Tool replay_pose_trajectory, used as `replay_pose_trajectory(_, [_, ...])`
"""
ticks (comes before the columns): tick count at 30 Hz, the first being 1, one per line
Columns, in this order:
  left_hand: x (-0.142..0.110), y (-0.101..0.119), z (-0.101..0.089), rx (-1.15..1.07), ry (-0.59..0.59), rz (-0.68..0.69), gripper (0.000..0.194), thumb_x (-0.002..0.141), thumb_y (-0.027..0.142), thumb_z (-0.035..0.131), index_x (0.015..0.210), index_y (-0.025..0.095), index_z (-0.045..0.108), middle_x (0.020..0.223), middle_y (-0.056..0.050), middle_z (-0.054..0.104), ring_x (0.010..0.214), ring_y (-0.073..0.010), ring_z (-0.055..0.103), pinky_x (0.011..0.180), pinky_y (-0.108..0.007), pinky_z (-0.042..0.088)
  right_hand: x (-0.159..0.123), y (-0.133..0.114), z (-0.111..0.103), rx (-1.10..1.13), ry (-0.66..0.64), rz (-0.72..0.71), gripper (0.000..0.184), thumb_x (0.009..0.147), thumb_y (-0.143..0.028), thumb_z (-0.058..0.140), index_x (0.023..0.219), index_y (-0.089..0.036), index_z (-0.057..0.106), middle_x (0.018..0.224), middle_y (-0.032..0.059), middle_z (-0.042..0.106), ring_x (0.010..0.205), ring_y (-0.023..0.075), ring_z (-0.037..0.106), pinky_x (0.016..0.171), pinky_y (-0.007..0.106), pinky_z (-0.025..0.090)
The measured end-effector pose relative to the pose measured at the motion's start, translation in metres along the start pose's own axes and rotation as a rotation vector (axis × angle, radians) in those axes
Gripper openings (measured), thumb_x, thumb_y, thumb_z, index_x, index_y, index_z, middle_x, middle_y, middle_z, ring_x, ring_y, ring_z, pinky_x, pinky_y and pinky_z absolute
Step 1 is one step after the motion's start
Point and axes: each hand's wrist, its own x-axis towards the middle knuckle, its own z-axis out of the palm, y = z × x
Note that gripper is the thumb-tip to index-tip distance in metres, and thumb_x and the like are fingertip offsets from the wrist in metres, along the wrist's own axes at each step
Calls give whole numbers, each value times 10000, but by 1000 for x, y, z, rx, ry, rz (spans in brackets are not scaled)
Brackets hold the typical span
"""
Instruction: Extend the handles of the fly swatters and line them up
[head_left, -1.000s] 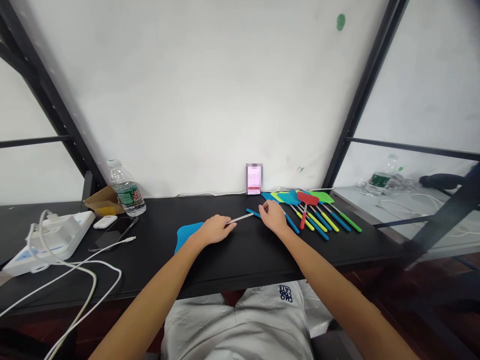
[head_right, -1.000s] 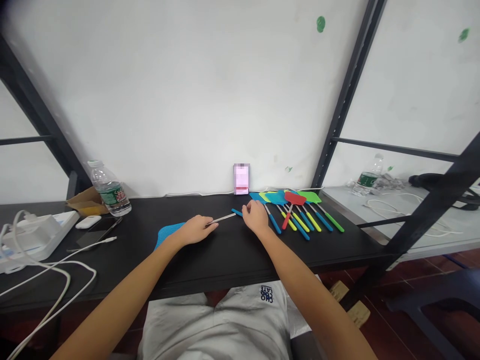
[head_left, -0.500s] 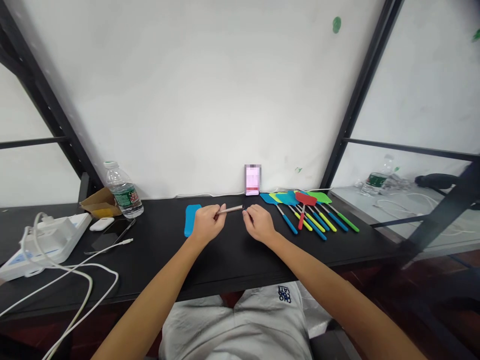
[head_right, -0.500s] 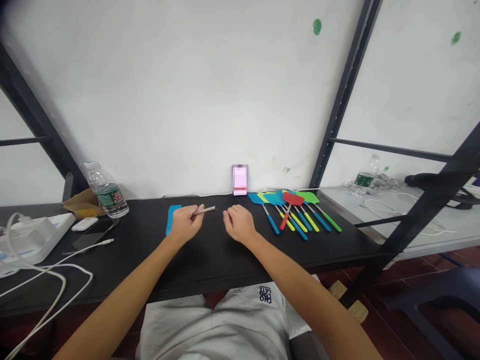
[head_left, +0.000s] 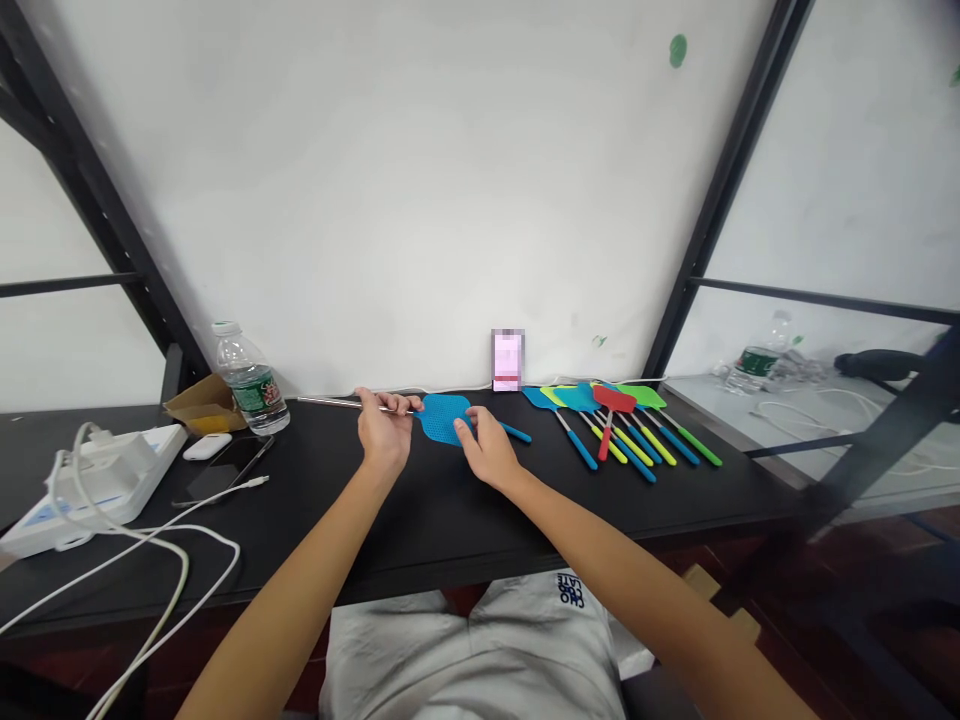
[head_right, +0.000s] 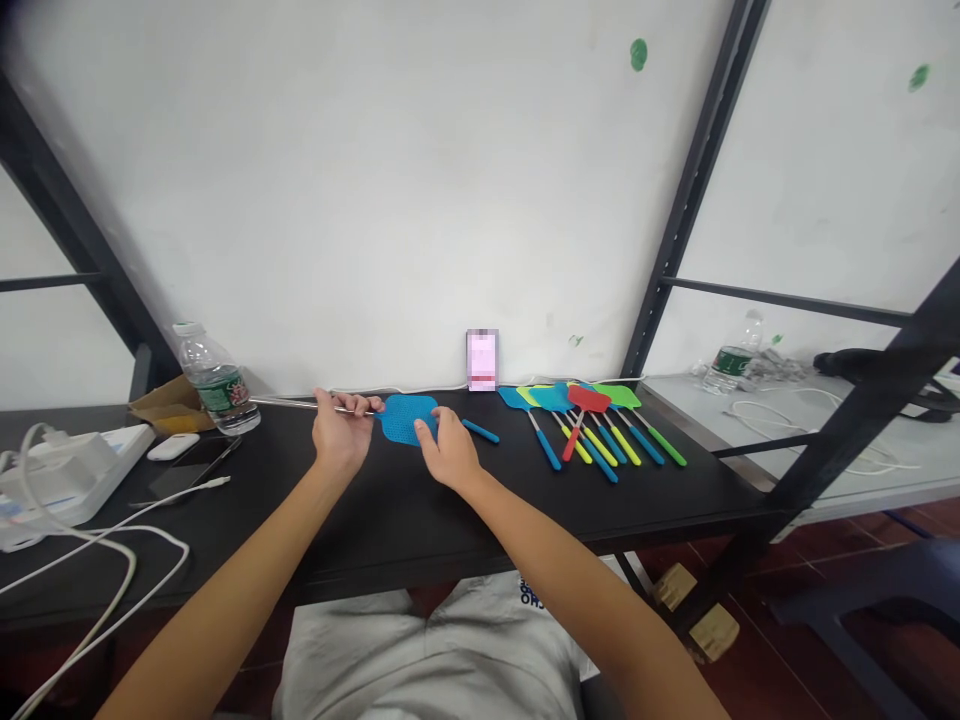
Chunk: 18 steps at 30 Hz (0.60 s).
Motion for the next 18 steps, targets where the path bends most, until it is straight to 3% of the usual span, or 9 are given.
replay_pose_trajectory(4, [3, -1, -5, -43, -49, -162, 617, 841, 718, 379, 547, 181, 455, 486, 0, 438, 657, -205, 626, 726, -366, 512, 11, 7, 2, 559, 45, 455, 440, 744, -466, 700, 1030, -199, 496, 787, 19, 596, 569, 145, 552, 483, 277, 449])
replay_pose_trajectory(6, [1, -2, -4, -19, -89, -194, 606, 837, 708, 412, 580, 168, 507, 545, -26, 504, 739, -220, 647, 751, -361, 512, 16, 9, -4, 739, 56, 579, 448, 668, -395, 778, 970, -189, 518, 722, 3, 590, 520, 127, 526, 434, 252, 410])
replay_pose_trajectory(9, [-1, -5, -4, 97, -121, -198, 528, 823, 642, 519, 663, 143, 582, 681, -58, 593, 769, -203, 644, 684, -308, 503, 21, 10, -16, 830, -20, 646, 351, 632, -356, 805, 817, -158, 582, 639, 5, 577, 519, 113, 513, 430, 231, 374])
replay_pose_trajectory(12, [-2, -9, -7, 285, -147, -219, 406, 769, 535, 652, 731, 133, 610, 690, -40, 596, 627, -139, 590, 522, -236, 431, 24, 11, -23, 863, -80, 632, 332, 635, -391, 800, 776, -147, 626, 633, 10, 599, 522, 108, 513, 438, 226, 350])
replay_pose_trajectory(18, [-10, -12, -7, 481, -334, -377, 468, 757, 508, 674, 554, 167, 425, 462, 56, 366, 378, -59, 363, 370, -188, 163, 25, 12, -25, 877, -76, 649, 359, 650, -418, 797, 833, -138, 665, 710, 36, 661, 582, 131, 579, 499, 240, 419])
